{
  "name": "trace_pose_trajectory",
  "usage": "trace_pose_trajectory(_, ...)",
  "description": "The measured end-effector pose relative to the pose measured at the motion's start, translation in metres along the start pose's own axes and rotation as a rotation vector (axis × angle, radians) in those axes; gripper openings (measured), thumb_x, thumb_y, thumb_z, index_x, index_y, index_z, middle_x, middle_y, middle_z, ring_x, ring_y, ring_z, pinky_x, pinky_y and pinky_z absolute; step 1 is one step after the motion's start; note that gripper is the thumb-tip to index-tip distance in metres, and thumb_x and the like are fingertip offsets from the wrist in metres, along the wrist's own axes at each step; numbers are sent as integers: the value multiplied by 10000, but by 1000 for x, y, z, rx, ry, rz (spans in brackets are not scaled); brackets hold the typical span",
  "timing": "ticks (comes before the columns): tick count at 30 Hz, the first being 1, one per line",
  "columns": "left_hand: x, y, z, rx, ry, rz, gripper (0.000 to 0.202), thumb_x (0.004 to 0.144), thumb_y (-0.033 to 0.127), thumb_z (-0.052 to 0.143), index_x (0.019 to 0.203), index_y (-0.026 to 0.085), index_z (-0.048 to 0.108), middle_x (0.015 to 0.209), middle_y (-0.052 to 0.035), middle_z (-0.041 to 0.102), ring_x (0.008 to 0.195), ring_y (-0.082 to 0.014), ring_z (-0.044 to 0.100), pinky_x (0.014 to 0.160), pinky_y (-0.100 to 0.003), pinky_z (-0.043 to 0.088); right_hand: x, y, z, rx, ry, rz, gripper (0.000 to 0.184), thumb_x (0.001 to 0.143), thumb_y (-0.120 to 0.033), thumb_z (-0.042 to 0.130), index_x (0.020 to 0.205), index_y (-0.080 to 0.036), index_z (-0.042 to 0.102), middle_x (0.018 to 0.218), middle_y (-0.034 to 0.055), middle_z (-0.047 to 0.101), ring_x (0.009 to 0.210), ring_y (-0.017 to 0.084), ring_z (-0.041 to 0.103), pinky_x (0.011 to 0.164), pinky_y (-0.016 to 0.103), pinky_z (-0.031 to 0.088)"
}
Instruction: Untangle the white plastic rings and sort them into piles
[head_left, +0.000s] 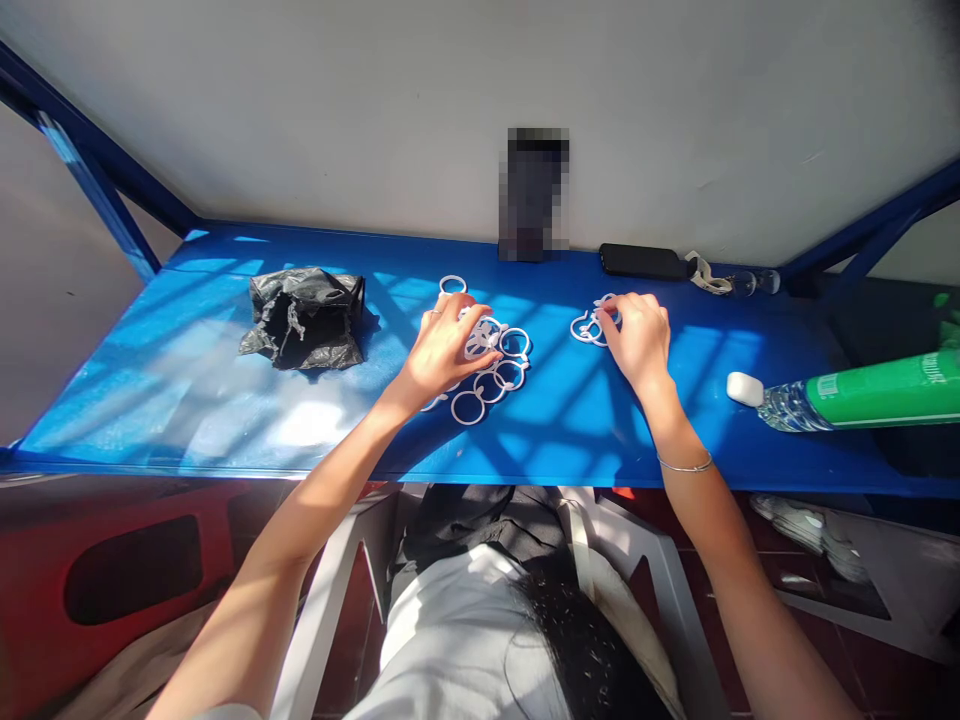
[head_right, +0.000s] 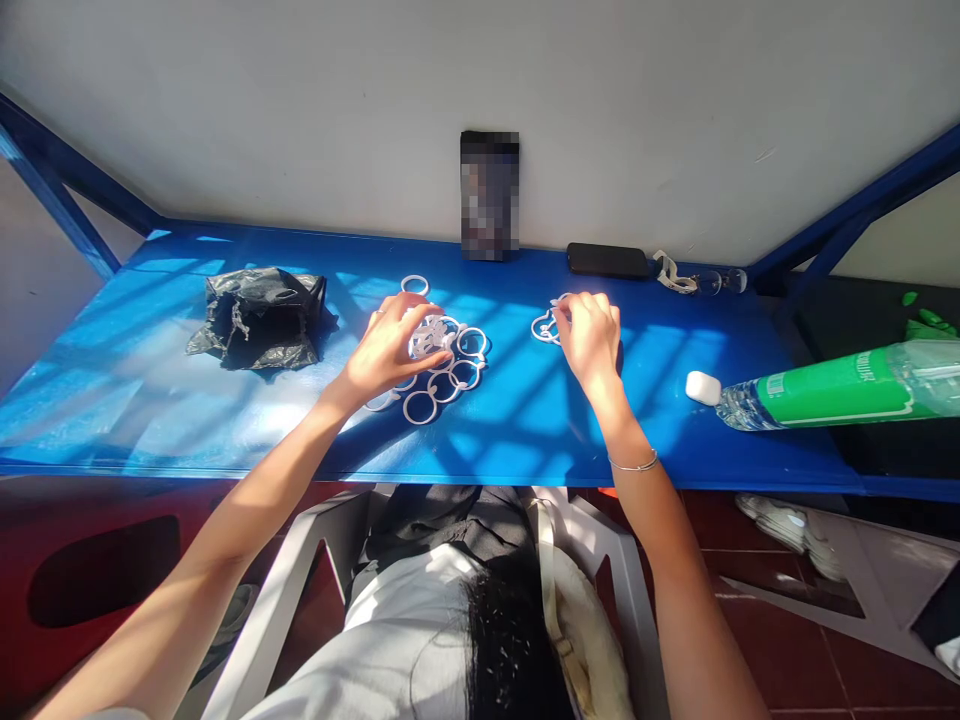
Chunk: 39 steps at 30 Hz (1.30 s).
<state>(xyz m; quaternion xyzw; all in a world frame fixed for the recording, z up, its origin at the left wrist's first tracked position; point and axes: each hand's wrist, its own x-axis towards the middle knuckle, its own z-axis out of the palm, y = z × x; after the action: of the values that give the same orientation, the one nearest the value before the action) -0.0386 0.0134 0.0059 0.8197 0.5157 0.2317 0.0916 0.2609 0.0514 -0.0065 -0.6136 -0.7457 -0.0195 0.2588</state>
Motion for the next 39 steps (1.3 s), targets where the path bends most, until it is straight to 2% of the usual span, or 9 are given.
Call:
trace_pose_trajectory(4, 1, 3, -3, -69, -4, 75, 452, 878, 444, 689, 1247, 212, 566, 1279, -147, 569, 1218, -341, 521, 1002, -506, 460, 1, -21, -7, 455, 8, -54, 330, 943, -522, 553, 872, -227, 683, 958, 96, 707, 966, 288, 631, 866, 444, 514)
trace_pose_trajectory(8, 3, 8, -5, -174, -7, 138, 512, 881, 427, 695, 1321, 217, 540, 1308, -144, 562, 1241, -318, 521, 1065, -500, 435, -8, -49, -4, 983, -174, 95, 394, 780, -634, 733, 808, -245, 678, 874, 43, 699, 814, 235, 652, 775, 406, 553)
trace_pose_trajectory(11, 1, 13, -3, -244, -9, 159, 582, 877, 464, 696, 1374, 219, 517, 1334, -136, 567, 1262, -307, 523, 1094, -484, 424, -18, -66, 0, 1189, -306, 170, 423, 707, -643, 801, 795, -249, 676, 798, 21, 688, 713, 206, 631, 715, 393, 563)
trace_pose_trajectory(15, -3, 20, 8, -304, -11, 185, 620, 874, 505, 690, 1400, 231, 512, 1355, -119, 593, 1266, -300, 541, 1129, -474, 405, -28, -79, 3, 1366, -403, 224, 389, 708, -589, 837, 813, -248, 682, 780, 12, 680, 699, 188, 633, 700, 367, 578)
trace_pose_trajectory(17, -6, 22, 13, -330, 9, 195, 606, 882, 497, 683, 1403, 240, 509, 1343, -106, 611, 1236, -284, 567, 1112, -457, 426, -31, -82, 5, 1422, -430, 239, 395, 697, -580, 852, 812, -244, 679, 783, 10, 681, 693, 180, 636, 688, 351, 582)
trace_pose_trajectory(21, -8, 24, 18, -396, 50, 207, 530, 911, 488, 649, 1352, 209, 556, 1198, -104, 670, 1065, -243, 632, 954, -387, 521, -33, -83, 9, 1433, -458, 224, 433, 686, -598, 852, 810, -228, 665, 758, 3, 674, 688, 171, 644, 691, 328, 584)
trace_pose_trajectory(26, -6, 27, 15, -480, 60, 185, 448, 893, 502, 660, 1194, 170, 655, 1021, -82, 708, 912, -213, 648, 849, -339, 525, -32, -81, 10, 1346, -403, 157, 433, 735, -616, 806, 843, -223, 659, 735, 0, 663, 681, 167, 625, 698, 324, 572)
trace_pose_trajectory(33, -3, 37, 3, -713, -101, 132, 318, 886, 453, 656, 992, 159, 715, 723, 5, 637, 648, -119, 551, 635, -234, 453, -31, -80, 6, 1430, -396, 156, 386, 803, -587, 771, 913, -224, 702, 723, -4, 649, 624, 138, 577, 610, 275, 517)
trace_pose_trajectory(39, -5, 38, 4, -782, -186, 61, 357, 880, 479, 640, 999, 153, 726, 673, 18, 592, 602, -103, 506, 604, -225, 427, -33, -83, 6, 1461, -465, 213, 428, 766, -604, 787, 846, -189, 717, 627, -11, 598, 543, 122, 518, 514, 257, 447)
